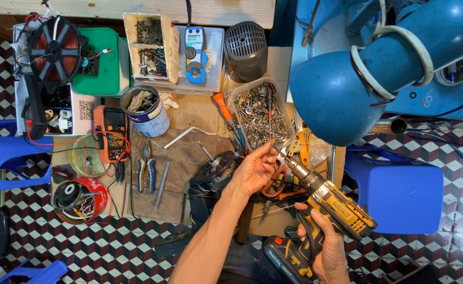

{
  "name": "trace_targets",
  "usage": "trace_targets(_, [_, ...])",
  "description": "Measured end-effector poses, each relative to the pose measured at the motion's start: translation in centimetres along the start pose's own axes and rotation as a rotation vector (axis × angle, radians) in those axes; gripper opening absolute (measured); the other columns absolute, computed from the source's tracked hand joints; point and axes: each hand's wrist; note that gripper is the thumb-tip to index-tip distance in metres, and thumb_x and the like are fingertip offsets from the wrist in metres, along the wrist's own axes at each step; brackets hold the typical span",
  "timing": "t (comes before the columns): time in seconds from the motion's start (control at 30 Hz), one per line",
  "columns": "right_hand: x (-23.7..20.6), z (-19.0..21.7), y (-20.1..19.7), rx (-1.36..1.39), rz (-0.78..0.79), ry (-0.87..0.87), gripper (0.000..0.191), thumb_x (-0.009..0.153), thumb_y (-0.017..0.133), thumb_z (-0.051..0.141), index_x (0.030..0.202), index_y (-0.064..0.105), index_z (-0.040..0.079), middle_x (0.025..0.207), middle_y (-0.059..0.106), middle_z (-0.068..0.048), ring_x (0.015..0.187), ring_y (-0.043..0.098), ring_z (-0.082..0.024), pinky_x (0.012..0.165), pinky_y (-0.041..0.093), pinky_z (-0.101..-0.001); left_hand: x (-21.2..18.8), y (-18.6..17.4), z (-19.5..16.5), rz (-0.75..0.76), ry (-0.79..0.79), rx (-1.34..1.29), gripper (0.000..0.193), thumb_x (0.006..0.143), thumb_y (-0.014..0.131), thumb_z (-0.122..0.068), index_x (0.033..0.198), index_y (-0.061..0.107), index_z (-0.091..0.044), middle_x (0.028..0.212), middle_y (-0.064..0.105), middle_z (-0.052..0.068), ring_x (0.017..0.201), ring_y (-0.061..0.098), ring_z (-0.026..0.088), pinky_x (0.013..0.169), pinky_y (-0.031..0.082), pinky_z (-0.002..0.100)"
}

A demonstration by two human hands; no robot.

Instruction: The person disassembles an electric motor at a cluttered workbench. They unscrew fasteners by hand and with a cordless drill, lift off the motor housing and fan cover, sort removed screws into a parts bin, and use a multimeter and pliers while separating the motor components.

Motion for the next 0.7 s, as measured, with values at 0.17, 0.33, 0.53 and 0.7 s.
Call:
trace_targets(0.17, [-0.3, 0.0, 0.5, -0.036, -0.019, -0.053, 0.038, 0.095, 0.062, 0.015, 0.127, 0.059, -0.006, 0.11, 0.074, -0.021, 0.064, 0.064, -0.015, 0.054, 0.057, -0.0265, -0.3, 0.8, -0.8, -0.088, 0.072, 0.18, 0.026, 0.093, 0.073, -0.02, 0.116, 0.067, -0.011, 0.093, 0.068, 0.001, 0.075, 0.06, 0.008, 0.058, 0.049, 0.02])
trace_targets(0.33, [-0.4, -0.1, 1.0, -0.043, -0.002, -0.098, 0.039, 0.093, 0.063, 0.012, 0.129, 0.058, -0.001, 0.111, 0.074, -0.023, 0.062, 0.065, -0.016, 0.053, 0.057, -0.0267, -0.3, 1.5, -1.3, -0.162, 0.179, 0.468, 0.032, 0.09, 0.073, -0.026, 0.114, 0.068, -0.006, 0.088, 0.07, 0.004, 0.072, 0.062, 0.009, 0.061, 0.052, 0.024])
trace_targets(0.53, [-0.3, -0.6, 1.0, -0.067, 0.029, -0.174, 0.037, 0.093, 0.063, 0.009, 0.128, 0.058, -0.004, 0.108, 0.074, -0.024, 0.062, 0.065, -0.016, 0.05, 0.056, -0.0264, 0.8, 1.0, -1.4, -0.244, 0.204, 0.482, 0.041, 0.088, 0.074, -0.034, 0.113, 0.068, -0.002, 0.086, 0.07, 0.007, 0.065, 0.06, 0.009, 0.054, 0.051, 0.021])
trace_targets(0.7, [-0.5, -1.1, 1.2, -0.214, -0.005, -0.204, 0.034, 0.094, 0.066, 0.008, 0.122, 0.066, -0.011, 0.105, 0.074, -0.024, 0.061, 0.064, -0.015, 0.049, 0.053, -0.0242, 2.7, -0.6, -1.2, -0.342, 0.202, 0.407, 0.039, 0.091, 0.074, -0.036, 0.109, 0.064, -0.003, 0.085, 0.069, 0.009, 0.062, 0.056, 0.01, 0.05, 0.048, 0.022])
Point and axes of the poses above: each hand's wrist, its own x-axis towards the middle knuckle, its own y-axis out of the palm, z = x × y
